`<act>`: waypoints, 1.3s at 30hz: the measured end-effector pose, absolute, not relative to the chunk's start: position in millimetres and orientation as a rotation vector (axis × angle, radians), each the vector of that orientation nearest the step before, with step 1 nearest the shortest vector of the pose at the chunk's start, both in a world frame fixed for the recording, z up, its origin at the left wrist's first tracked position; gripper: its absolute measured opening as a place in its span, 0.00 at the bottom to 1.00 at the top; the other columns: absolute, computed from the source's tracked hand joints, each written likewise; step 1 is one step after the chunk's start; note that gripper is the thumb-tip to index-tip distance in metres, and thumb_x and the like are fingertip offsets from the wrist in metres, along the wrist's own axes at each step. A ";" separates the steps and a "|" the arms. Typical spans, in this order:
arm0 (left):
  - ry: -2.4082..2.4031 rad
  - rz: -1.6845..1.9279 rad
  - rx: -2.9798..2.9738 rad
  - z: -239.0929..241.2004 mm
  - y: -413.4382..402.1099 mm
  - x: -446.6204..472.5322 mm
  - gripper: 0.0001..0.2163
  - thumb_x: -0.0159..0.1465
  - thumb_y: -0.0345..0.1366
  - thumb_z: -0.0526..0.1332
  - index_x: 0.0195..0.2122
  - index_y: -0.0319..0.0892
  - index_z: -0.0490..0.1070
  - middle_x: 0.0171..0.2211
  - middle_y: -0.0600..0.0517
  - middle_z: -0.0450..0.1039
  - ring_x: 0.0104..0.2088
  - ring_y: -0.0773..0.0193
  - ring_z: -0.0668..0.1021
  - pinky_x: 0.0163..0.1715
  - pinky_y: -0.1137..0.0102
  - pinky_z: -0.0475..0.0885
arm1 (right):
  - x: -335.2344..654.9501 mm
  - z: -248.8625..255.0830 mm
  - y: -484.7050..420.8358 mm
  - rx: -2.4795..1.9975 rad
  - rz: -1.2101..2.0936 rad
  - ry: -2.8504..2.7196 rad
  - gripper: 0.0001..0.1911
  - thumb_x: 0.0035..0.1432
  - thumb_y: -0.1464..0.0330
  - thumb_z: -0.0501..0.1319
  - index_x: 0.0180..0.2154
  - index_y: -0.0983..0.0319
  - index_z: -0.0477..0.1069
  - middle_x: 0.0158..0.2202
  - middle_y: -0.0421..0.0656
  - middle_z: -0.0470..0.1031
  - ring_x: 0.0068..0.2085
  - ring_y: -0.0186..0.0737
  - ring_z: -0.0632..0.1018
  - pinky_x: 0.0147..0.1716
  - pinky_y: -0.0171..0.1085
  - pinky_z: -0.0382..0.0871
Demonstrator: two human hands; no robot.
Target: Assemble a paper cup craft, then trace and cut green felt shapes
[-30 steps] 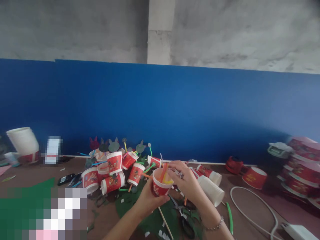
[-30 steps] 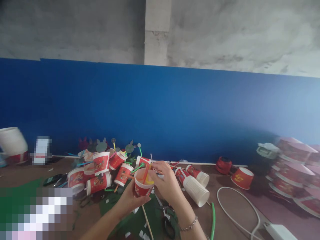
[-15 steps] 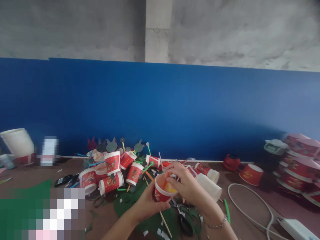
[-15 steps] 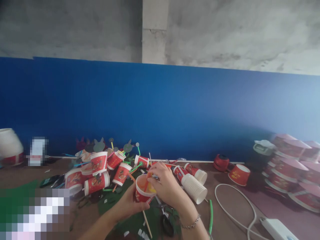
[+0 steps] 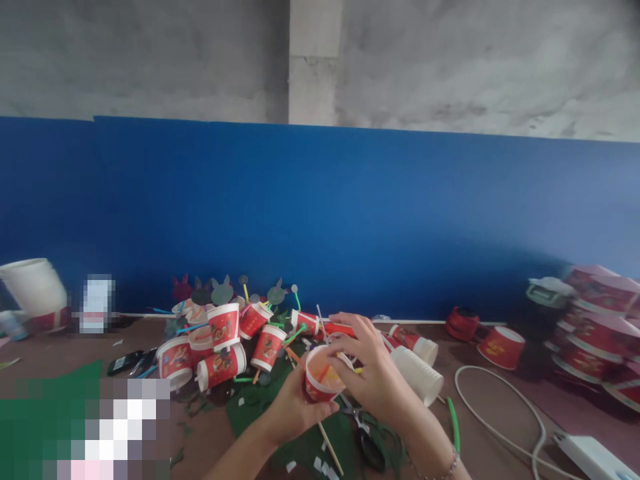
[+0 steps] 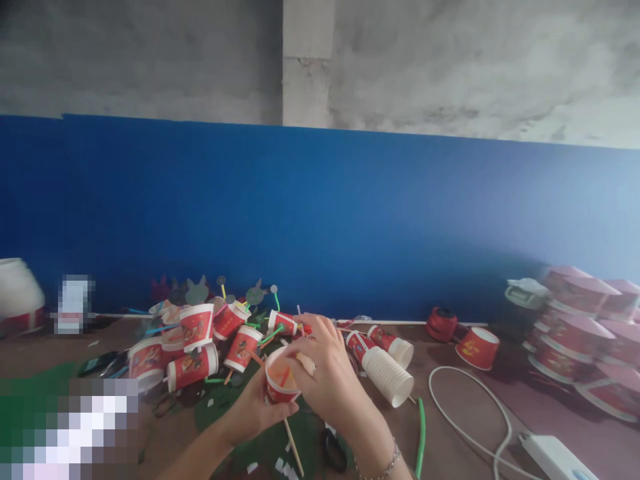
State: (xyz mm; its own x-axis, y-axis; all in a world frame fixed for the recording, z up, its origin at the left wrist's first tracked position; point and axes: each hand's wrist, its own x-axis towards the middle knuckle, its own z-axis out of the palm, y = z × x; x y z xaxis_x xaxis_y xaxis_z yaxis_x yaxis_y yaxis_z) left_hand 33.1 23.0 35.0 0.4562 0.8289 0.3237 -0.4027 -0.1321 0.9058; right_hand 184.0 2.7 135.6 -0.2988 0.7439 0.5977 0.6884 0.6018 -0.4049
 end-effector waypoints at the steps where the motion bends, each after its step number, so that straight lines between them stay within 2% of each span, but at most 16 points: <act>1: 0.416 1.106 1.317 34.9 22.3 33.7 0.30 0.50 0.35 0.69 0.54 0.44 0.61 0.49 0.43 0.70 0.49 0.51 0.72 0.49 0.58 0.66 | 182.8 136.5 1.4 -1.110 0.026 -2.056 0.12 0.53 0.75 0.57 0.33 0.54 0.75 0.54 0.43 0.64 0.56 0.51 0.62 0.53 0.54 0.57; 4: 0.411 1.107 1.327 35.5 21.0 34.6 0.28 0.50 0.35 0.69 0.52 0.43 0.62 0.49 0.44 0.70 0.49 0.52 0.72 0.49 0.59 0.66 | 181.5 138.9 -1.2 -1.077 -0.076 -2.039 0.13 0.53 0.75 0.57 0.35 0.54 0.75 0.57 0.42 0.62 0.58 0.53 0.59 0.53 0.54 0.56; 9: 0.653 1.210 1.338 35.5 21.8 31.9 0.32 0.47 0.38 0.70 0.53 0.42 0.62 0.46 0.43 0.72 0.45 0.53 0.74 0.43 0.63 0.71 | 184.8 139.4 2.3 -1.121 0.115 -1.890 0.14 0.56 0.70 0.56 0.45 0.56 0.68 0.50 0.48 0.68 0.52 0.48 0.67 0.50 0.48 0.62; 12: 0.843 1.280 1.387 32.3 23.6 27.8 0.30 0.47 0.39 0.70 0.51 0.40 0.64 0.44 0.43 0.74 0.42 0.53 0.75 0.40 0.64 0.72 | 189.6 133.3 9.8 -1.235 0.250 -1.751 0.11 0.55 0.67 0.57 0.42 0.58 0.68 0.43 0.46 0.72 0.45 0.45 0.72 0.44 0.43 0.67; 16: 0.901 1.349 1.402 26.4 25.5 24.1 0.25 0.48 0.41 0.69 0.47 0.38 0.68 0.38 0.45 0.76 0.39 0.54 0.76 0.40 0.64 0.72 | 195.4 123.4 19.8 -1.371 0.593 -1.621 0.16 0.50 0.63 0.61 0.41 0.62 0.71 0.33 0.44 0.76 0.32 0.41 0.75 0.32 0.37 0.69; 21: 0.876 1.452 1.301 26.0 24.3 29.5 0.24 0.46 0.42 0.70 0.44 0.38 0.70 0.40 0.42 0.76 0.41 0.52 0.76 0.44 0.60 0.70 | 186.1 117.0 24.6 -1.205 1.059 -1.568 0.13 0.51 0.61 0.61 0.32 0.63 0.75 0.26 0.40 0.76 0.27 0.36 0.73 0.27 0.34 0.66; 25: 0.835 1.464 1.289 33.7 20.7 34.4 0.18 0.48 0.43 0.68 0.38 0.38 0.73 0.44 0.41 0.75 0.40 0.51 0.77 0.45 0.57 0.70 | 169.9 108.4 26.2 -1.094 1.050 -1.359 0.16 0.53 0.56 0.61 0.30 0.64 0.72 0.24 0.41 0.74 0.27 0.37 0.74 0.26 0.33 0.66; 28: 0.926 1.485 1.379 38.4 18.5 34.4 0.13 0.51 0.42 0.66 0.33 0.38 0.75 0.41 0.42 0.76 0.40 0.51 0.77 0.46 0.58 0.70 | 164.3 106.8 25.4 -1.041 1.024 -1.282 0.17 0.55 0.54 0.58 0.32 0.62 0.69 0.23 0.40 0.74 0.25 0.38 0.74 0.26 0.34 0.68; 34: 0.923 1.456 1.431 36.9 20.0 33.0 0.13 0.52 0.41 0.65 0.34 0.38 0.75 0.31 0.45 0.78 0.37 0.53 0.78 0.44 0.61 0.71 | 169.9 116.1 21.9 -1.055 0.999 -1.353 0.17 0.54 0.54 0.59 0.30 0.63 0.69 0.25 0.43 0.75 0.27 0.40 0.76 0.27 0.35 0.68; 39: 0.856 1.401 1.410 30.3 20.2 35.7 0.13 0.52 0.40 0.66 0.35 0.38 0.74 0.30 0.45 0.78 0.39 0.53 0.77 0.43 0.61 0.71 | 174.0 109.1 26.6 -1.121 0.994 -1.428 0.16 0.54 0.57 0.60 0.26 0.63 0.70 0.23 0.41 0.73 0.26 0.37 0.74 0.26 0.34 0.66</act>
